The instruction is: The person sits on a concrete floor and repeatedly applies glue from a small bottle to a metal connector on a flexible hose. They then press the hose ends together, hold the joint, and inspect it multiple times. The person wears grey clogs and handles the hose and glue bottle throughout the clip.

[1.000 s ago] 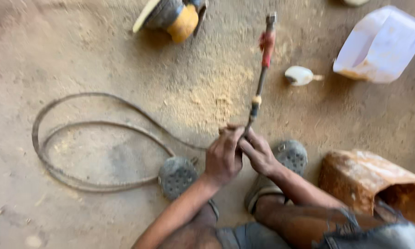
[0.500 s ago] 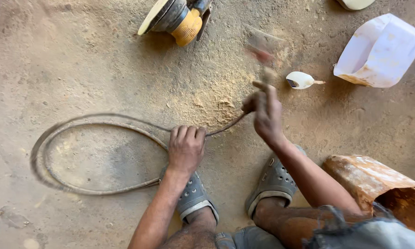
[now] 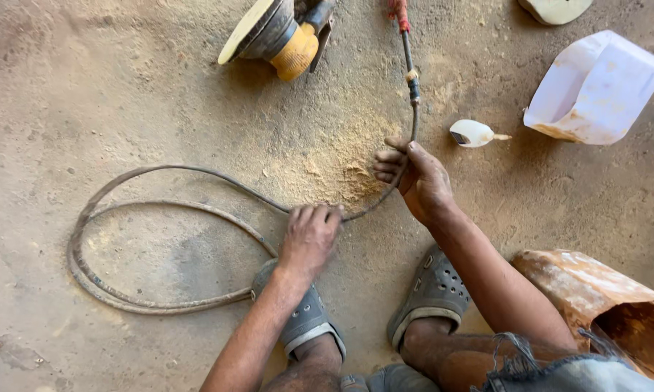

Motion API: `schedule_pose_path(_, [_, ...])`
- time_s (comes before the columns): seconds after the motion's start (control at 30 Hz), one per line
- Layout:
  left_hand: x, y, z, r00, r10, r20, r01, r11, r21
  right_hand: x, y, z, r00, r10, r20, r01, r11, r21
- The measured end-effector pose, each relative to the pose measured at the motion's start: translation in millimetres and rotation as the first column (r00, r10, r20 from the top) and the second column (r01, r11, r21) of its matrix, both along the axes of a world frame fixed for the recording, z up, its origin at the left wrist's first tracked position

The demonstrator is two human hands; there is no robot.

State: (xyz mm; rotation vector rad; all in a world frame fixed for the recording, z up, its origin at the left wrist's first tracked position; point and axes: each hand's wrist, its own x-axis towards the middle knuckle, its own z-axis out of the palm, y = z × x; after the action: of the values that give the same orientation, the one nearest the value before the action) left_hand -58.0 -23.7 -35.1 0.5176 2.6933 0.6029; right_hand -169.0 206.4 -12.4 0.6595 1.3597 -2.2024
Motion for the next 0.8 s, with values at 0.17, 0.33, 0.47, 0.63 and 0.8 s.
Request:
schedule_pose_path(0.17, [-3, 6, 33, 0.982, 0.096, -0.16, -0.047, 0.957, 0.287, 14, 8, 98, 0.919, -0.157, -0.361, 0.083, 0.974, -0.212])
schedule_pose_path(0.33, [-18, 10, 43, 0.96, 0.128, -0.25, -0.041, 0.944, 0.326, 6, 15, 147, 0.572, -0.088, -0.816, 0.298, 0.949, 0.106])
schedule_pose_path(0.47, [-6, 22, 33, 0.999, -0.028, 0.044, 0.013, 0.951, 0.308, -45, -1, 86, 0.478, 0.581, -0.659, 0.49, 0.447, 0.748])
schedule_pose_path(0.63, [17, 16, 18, 0.982, -0.048, 0.183, 0.012, 0.981, 0.195, -48, -9, 4, 0.643, 0.731, 0.228, -0.028, -0.276, 0.961])
schedule_pose_path(0.8, [16, -5, 12, 0.973, 0.016, 0.229, -0.029, 0.998, 0.055, -32, -1, -15, 0.63, 0.768, 0.114, 0.126, -0.246, 0.961])
